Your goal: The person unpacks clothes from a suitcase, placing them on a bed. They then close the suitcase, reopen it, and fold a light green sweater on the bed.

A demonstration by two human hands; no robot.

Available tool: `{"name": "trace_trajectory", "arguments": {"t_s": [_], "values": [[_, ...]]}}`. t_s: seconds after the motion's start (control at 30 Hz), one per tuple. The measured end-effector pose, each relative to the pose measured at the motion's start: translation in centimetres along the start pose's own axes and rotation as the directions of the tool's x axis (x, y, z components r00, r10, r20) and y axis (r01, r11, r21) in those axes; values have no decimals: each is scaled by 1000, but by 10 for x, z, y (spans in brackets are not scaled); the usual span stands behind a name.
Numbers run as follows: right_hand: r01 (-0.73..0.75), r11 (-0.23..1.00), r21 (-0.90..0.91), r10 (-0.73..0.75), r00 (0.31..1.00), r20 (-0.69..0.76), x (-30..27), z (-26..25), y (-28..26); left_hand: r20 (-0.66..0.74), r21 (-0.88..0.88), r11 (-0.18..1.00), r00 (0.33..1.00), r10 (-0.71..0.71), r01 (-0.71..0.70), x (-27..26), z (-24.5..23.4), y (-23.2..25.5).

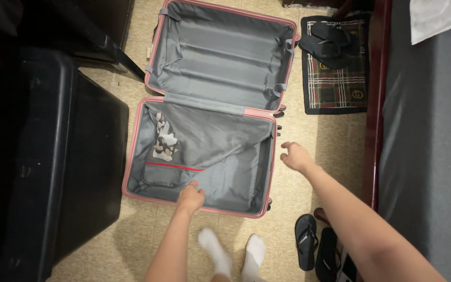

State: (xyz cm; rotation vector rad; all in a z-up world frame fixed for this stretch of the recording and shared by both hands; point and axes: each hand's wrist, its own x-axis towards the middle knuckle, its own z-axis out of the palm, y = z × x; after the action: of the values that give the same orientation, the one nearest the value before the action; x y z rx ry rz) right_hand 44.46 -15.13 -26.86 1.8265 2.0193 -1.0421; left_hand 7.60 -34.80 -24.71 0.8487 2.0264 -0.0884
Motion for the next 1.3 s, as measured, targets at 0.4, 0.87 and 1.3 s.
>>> {"name": "trace_trajectory", "arguments": {"t_s": [0.4, 0.87, 1.3], "values": [[-52, 999, -17, 52, 998, -29, 25, 123, 41, -164, -93, 993, 982, -93, 78, 76, 13, -68], [-133, 985, -108, 120, 985, -125, 101, 223, 85, -251, -400, 848, 847, -468, 349, 184, 27, -149], [-1, 992, -127, -91, 688, -720, 180, 75, 156, -380, -174, 985, 922, -68, 1, 231, 64, -80]]}}
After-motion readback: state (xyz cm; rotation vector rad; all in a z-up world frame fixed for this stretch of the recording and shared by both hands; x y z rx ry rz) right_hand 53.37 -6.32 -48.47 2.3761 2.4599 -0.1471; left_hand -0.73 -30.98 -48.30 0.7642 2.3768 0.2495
